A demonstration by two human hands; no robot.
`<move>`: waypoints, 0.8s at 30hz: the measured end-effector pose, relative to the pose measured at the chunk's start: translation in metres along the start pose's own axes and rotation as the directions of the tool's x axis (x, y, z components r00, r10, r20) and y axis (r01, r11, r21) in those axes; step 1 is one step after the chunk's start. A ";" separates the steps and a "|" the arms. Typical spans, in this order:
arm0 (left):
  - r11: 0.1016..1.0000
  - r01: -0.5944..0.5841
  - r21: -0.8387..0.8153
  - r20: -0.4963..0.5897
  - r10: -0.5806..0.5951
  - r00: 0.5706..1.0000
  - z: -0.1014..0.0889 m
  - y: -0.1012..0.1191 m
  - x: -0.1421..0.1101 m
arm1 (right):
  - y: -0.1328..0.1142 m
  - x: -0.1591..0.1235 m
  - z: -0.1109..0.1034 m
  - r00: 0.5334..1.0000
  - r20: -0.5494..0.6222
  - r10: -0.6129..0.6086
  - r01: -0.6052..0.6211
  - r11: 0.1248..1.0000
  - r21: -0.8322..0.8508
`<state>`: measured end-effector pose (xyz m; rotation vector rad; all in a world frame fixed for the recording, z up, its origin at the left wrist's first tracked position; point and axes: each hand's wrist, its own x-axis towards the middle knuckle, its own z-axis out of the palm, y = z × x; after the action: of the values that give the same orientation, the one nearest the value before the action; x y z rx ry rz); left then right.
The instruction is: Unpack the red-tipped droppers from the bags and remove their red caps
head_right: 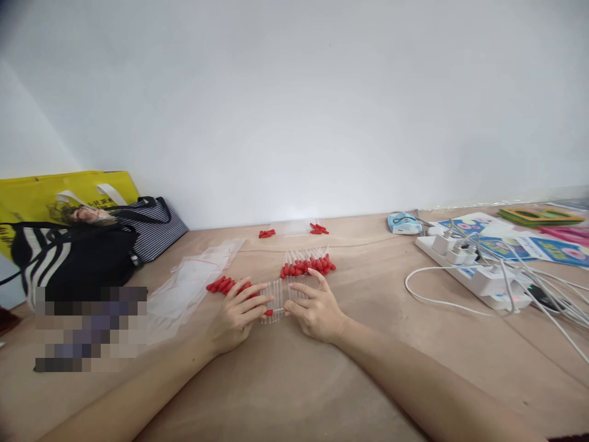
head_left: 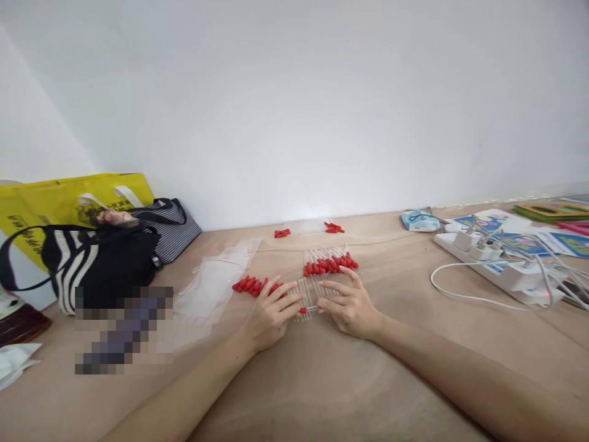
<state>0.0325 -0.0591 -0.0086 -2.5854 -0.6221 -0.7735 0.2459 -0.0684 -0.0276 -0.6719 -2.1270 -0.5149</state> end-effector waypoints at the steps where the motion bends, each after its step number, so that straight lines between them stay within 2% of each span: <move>1: 1.000 0.000 0.007 -0.006 0.000 1.000 0.000 0.000 0.000 | 0.000 0.000 0.000 1.000 -0.002 0.005 -0.005 1.000 0.003; 5: 0.999 -0.003 0.035 -0.049 0.004 0.999 -0.006 -0.007 -0.003 | 0.006 -0.004 -0.002 1.000 -0.010 0.026 -0.026 0.999 0.027; 7: 0.995 0.091 0.051 -0.103 -0.085 0.991 -0.014 -0.014 -0.005 | 0.012 -0.007 -0.005 0.996 -0.035 0.082 -0.081 0.996 0.024; 9: 0.968 0.250 0.034 -0.163 -0.241 0.957 -0.022 -0.023 -0.007 | 0.017 -0.010 -0.007 0.984 -0.050 0.169 -0.170 0.985 -0.012; 13: 0.854 0.518 -0.040 -0.209 -0.514 0.832 -0.030 -0.045 -0.012 | 0.017 -0.009 -0.003 0.957 -0.007 0.289 -0.289 0.952 -0.105; 15: 0.770 0.636 -0.048 -0.200 -0.631 0.749 -0.030 -0.059 -0.017 | 0.015 -0.006 0.002 0.942 0.036 0.334 -0.327 0.937 -0.125; 18: 0.621 0.782 -0.055 -0.108 -0.782 0.613 -0.027 -0.077 -0.028 | 0.013 -0.001 0.008 0.913 0.080 0.400 -0.391 0.914 -0.109; 20: 0.541 0.838 -0.073 -0.021 -0.840 0.541 -0.025 -0.085 -0.034 | 0.012 0.002 0.013 0.897 0.081 0.434 -0.429 0.901 -0.073; 22: 0.488 0.867 -0.105 0.053 -0.867 0.495 -0.025 -0.089 -0.037 | 0.011 0.005 0.017 0.893 0.078 0.444 -0.442 0.896 -0.043; 24: 0.459 0.880 -0.120 0.110 -0.875 0.472 -0.025 -0.089 -0.037 | 0.009 0.008 0.021 0.905 0.077 0.419 -0.416 0.908 -0.045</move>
<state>-0.0508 -0.0080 0.0088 -2.2527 -2.0941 -1.0851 0.2356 -0.0472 -0.0317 -1.1498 -1.9746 -0.2815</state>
